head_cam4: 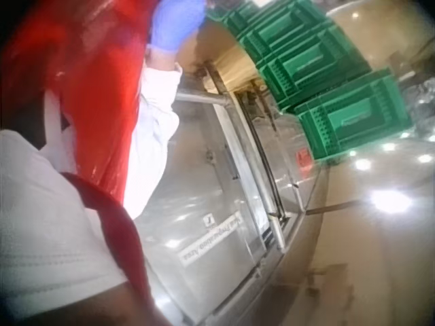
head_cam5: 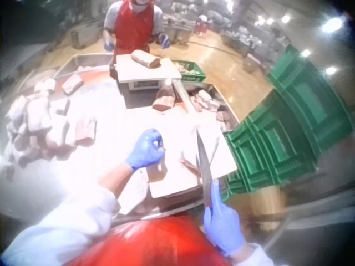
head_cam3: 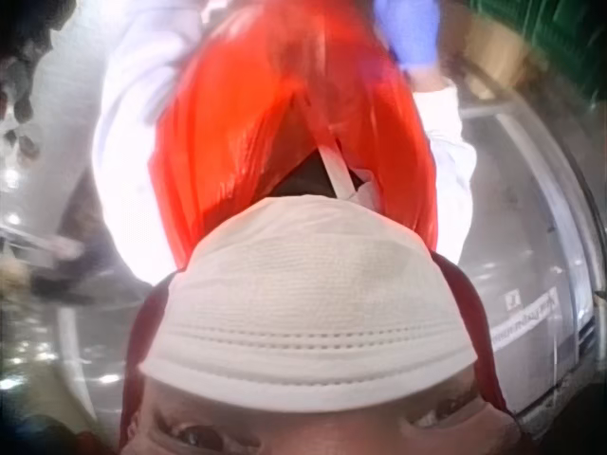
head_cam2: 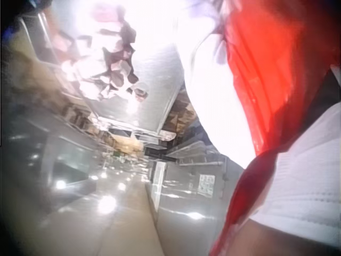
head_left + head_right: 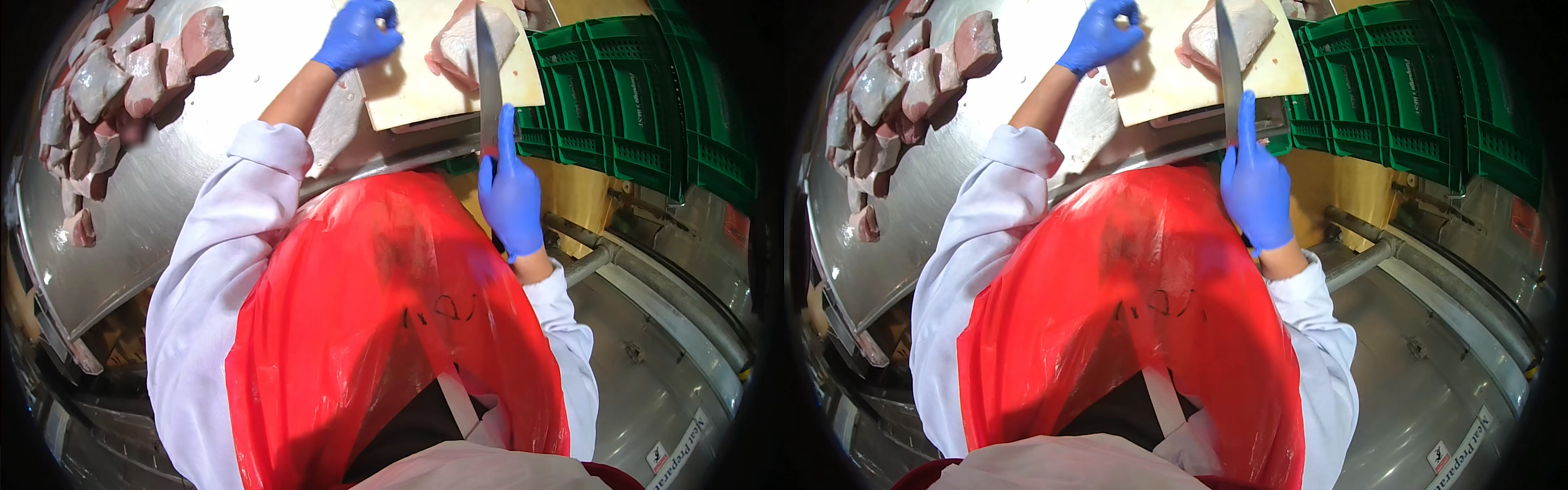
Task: The person cuts large pieces of raw meat into smaller portions using a knife on a cutting board. They trim fat and separate pieces, placing the cut portions into a green crate. The process is repeated continuously throughout the clip.
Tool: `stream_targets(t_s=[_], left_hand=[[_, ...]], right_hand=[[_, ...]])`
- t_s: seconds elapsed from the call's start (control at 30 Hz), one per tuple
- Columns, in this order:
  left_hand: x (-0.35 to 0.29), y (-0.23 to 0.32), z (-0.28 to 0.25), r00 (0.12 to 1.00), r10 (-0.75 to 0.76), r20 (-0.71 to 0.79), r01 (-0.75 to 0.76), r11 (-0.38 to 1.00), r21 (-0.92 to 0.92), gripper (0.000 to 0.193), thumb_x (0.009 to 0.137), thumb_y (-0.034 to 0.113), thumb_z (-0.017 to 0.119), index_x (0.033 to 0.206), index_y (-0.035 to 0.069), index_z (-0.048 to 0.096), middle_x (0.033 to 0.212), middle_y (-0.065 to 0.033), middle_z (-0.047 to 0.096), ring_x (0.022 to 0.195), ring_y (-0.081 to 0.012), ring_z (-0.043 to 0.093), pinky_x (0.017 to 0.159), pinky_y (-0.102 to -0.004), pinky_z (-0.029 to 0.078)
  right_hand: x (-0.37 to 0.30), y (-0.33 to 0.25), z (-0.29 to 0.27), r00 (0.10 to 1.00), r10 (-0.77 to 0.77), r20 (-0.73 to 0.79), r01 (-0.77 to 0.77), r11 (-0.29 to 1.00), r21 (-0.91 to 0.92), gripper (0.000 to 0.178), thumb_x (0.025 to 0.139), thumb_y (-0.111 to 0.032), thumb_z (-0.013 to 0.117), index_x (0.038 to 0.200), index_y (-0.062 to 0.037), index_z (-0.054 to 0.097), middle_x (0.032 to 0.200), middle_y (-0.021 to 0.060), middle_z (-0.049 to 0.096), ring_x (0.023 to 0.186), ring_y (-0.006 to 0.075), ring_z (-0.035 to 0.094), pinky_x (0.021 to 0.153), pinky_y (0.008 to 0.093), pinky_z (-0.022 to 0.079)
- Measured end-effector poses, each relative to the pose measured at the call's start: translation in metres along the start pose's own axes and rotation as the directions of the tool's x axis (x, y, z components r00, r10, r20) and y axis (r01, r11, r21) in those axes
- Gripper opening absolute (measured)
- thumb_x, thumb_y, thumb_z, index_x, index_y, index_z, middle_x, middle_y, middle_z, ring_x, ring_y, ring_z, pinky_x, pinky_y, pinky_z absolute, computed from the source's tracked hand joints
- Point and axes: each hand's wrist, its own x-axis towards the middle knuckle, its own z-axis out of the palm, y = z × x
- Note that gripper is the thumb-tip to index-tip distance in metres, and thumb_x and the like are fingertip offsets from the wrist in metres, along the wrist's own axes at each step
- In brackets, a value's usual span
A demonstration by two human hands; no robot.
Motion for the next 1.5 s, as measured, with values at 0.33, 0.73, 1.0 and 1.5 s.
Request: stream_targets(t_s=[0.33, 0.73, 1.0, 1.5], left_hand=[[-0.034, 0.031, 0.057, 0.975, -0.093, 0.200, 0.019, 0.939, 0.342, 0.010, 0.079, 0.027, 0.068, 0.075, 0.018, 0.070, 0.083, -0.0027, 0.065, 0.085, -0.0263, 0.061, 0.083, -0.0415, 0.042], [-0.023, 0.014, 0.048, 0.970, -0.189, 0.153, 0.129, 0.933, 0.335, 0.017, 0.078, 0.026, 0.067, 0.085, 0.011, 0.073, 0.089, -0.0118, 0.068, 0.091, -0.0317, 0.063, 0.082, -0.0463, 0.047], [-0.033, 0.025, 0.037, 0.965, -0.016, 0.263, -0.076, 0.938, 0.338, 0.016, 0.082, 0.010, 0.061, 0.097, 0.010, 0.069, 0.099, -0.0169, 0.062, 0.094, -0.0367, 0.061, 0.078, -0.0462, 0.054], [0.086, 0.153, 0.131, 0.906, 0.057, 0.420, -0.006, 0.993, -0.121, 0.017, 0.082, 0.016, 0.067, 0.077, 0.001, 0.062, 0.075, -0.0182, 0.062, 0.070, -0.0368, 0.061, 0.068, -0.0450, 0.051]], right_hand=[[0.086, -0.014, 0.042, 0.999, 0.029, -0.037, -0.034, 0.990, -0.136, 0.077, 0.089, -0.007, 0.052, 0.159, -0.0041, 0.019, 0.076, 0.0221, 0.068, 0.069, 0.0395, 0.068, 0.061, 0.0505, 0.054], [-0.016, -0.008, 0.016, 0.951, 0.082, 0.298, -0.017, 0.976, -0.215, 0.081, 0.087, -0.005, 0.054, 0.160, -0.0096, 0.019, 0.077, 0.0233, 0.067, 0.061, 0.0387, 0.066, 0.059, 0.0501, 0.053], [-0.043, 0.047, -0.004, 0.969, 0.245, 0.025, -0.240, 0.922, 0.303, 0.079, 0.094, -0.005, 0.054, 0.162, -0.0206, 0.017, 0.063, 0.0107, 0.060, 0.050, 0.0174, 0.055, 0.054, 0.0330, 0.049], [-0.057, 0.175, -0.014, 0.867, 0.487, -0.109, -0.303, 0.686, 0.661, 0.077, 0.096, -0.010, 0.057, 0.162, -0.0206, 0.017, 0.081, 0.0062, 0.067, 0.060, 0.0120, 0.061, 0.053, 0.0300, 0.054]])
